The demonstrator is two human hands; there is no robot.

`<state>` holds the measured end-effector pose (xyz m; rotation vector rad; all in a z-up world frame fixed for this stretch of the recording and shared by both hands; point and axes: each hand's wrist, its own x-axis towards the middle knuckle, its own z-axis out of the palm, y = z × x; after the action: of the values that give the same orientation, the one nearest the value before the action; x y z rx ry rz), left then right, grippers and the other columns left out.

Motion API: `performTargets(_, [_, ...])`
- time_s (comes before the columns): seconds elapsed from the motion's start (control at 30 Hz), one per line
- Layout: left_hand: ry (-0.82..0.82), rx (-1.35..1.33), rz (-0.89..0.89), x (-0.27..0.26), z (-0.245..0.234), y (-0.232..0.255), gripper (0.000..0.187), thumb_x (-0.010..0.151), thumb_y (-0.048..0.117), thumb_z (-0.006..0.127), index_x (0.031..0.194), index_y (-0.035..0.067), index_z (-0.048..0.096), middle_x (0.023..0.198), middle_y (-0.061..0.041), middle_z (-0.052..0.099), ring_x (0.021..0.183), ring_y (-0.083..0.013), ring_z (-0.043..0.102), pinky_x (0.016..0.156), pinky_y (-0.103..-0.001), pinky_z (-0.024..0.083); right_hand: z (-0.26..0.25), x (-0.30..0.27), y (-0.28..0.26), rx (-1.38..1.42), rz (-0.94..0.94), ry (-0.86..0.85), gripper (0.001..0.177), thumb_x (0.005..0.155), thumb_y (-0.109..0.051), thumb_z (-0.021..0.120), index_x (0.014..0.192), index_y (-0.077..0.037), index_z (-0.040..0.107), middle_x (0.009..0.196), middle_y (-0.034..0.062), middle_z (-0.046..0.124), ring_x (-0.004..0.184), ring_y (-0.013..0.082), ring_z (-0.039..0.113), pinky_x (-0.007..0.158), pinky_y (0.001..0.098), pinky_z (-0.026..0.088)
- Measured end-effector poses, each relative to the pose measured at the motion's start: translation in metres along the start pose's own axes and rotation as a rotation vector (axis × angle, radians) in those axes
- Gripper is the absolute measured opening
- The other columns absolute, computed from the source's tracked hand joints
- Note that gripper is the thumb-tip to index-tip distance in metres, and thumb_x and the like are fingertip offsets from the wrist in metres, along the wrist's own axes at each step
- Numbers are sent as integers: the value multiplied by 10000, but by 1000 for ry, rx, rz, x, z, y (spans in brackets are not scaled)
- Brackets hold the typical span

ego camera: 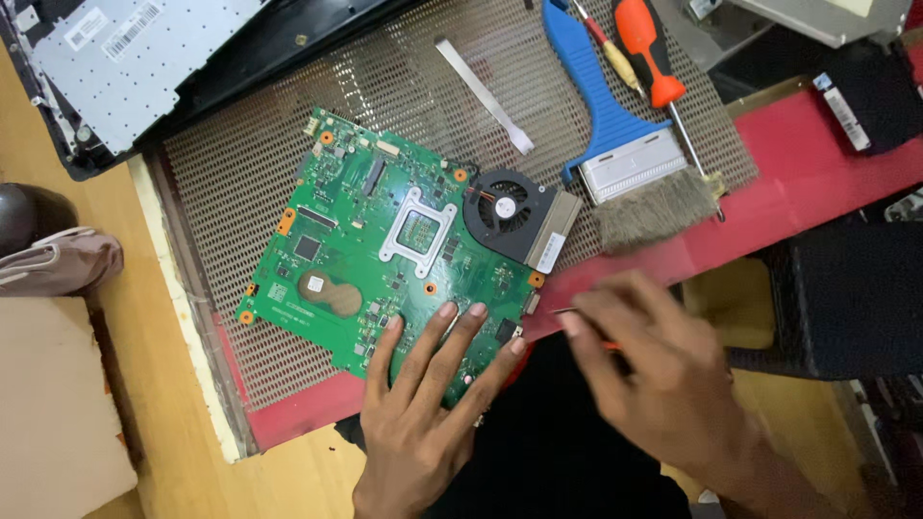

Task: The person cleans a motherboard with a brush and removes RAM modules by hand.

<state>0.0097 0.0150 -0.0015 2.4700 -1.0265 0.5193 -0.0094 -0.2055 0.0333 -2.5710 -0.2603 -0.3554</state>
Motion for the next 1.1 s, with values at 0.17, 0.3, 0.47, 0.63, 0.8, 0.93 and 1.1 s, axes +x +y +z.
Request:
performTargets(0.17, [94, -25, -27, 5, 4, 4, 324, 1066, 115, 436, 1254, 202, 686, 1312, -152, 701, 1253, -325, 692, 1087, -544, 430, -46, 2, 12, -76, 195, 119, 80, 1039, -99, 637, 1006, -55, 696, 932, 81, 665, 712, 205, 558, 666, 330, 420])
performTargets(0.3, [83, -52, -49, -4, 10, 4, 219, 1051, 159, 546, 1251, 174, 633, 1342, -140, 695, 1276, -339, 684, 1106, -585, 438, -63, 22, 70, 89, 395, 289, 70, 1277, 90, 467, 1227, 79, 515, 950, 161, 570, 839, 229, 558, 834, 333, 457])
performTargets(0.47, [68, -41, -59, -5, 11, 4, 399, 970, -18, 457, 1290, 110, 657, 1346, -117, 697, 1309, -309, 648, 1122, -564, 420, -63, 89, 131, -267, 29, 148, 150, 1204, 18, 719, 1089, 30, 624, 979, 171, 639, 865, 326, 560, 792, 476, 387])
performTargets(0.63, [74, -28, -82, -1, 10, 5, 431, 1016, 5, 366, 1291, 118, 678, 1340, -94, 703, 1309, -281, 645, 1128, -546, 415, -30, 91, 146, -354, 26, 171, 125, 1079, -12, 805, 1122, 8, 690, 1034, 154, 711, 937, 378, 647, 803, 483, 441])
performTargets(0.8, [69, -41, -75, -1, 9, 4, 477, 1016, 17, 296, 1290, 104, 677, 1331, -100, 712, 1305, -282, 652, 1129, -523, 409, -15, 81, 142, -375, 116, 307, 386, 1055, -38, 953, 1100, 3, 572, 968, 96, 640, 818, 325, 601, 760, 472, 433])
performTargets(0.93, [64, -31, -74, -1, 10, 4, 432, 1017, 16, 354, 1289, 105, 678, 1332, -92, 711, 1303, -278, 653, 1138, -519, 399, -15, 82, 139, -400, 35, 297, 71, 1074, 5, 818, 1080, 15, 748, 1039, 167, 717, 923, 364, 660, 773, 469, 461])
performTargets(1.1, [103, -44, -84, 3, 7, 5, 435, 1045, 60, 324, 1249, 100, 706, 1313, -89, 720, 1285, -266, 665, 1135, -496, 397, -31, 70, 129, -324, 1, 258, 64, 1055, 54, 743, 1115, 51, 766, 1095, 202, 749, 1004, 376, 682, 890, 465, 491])
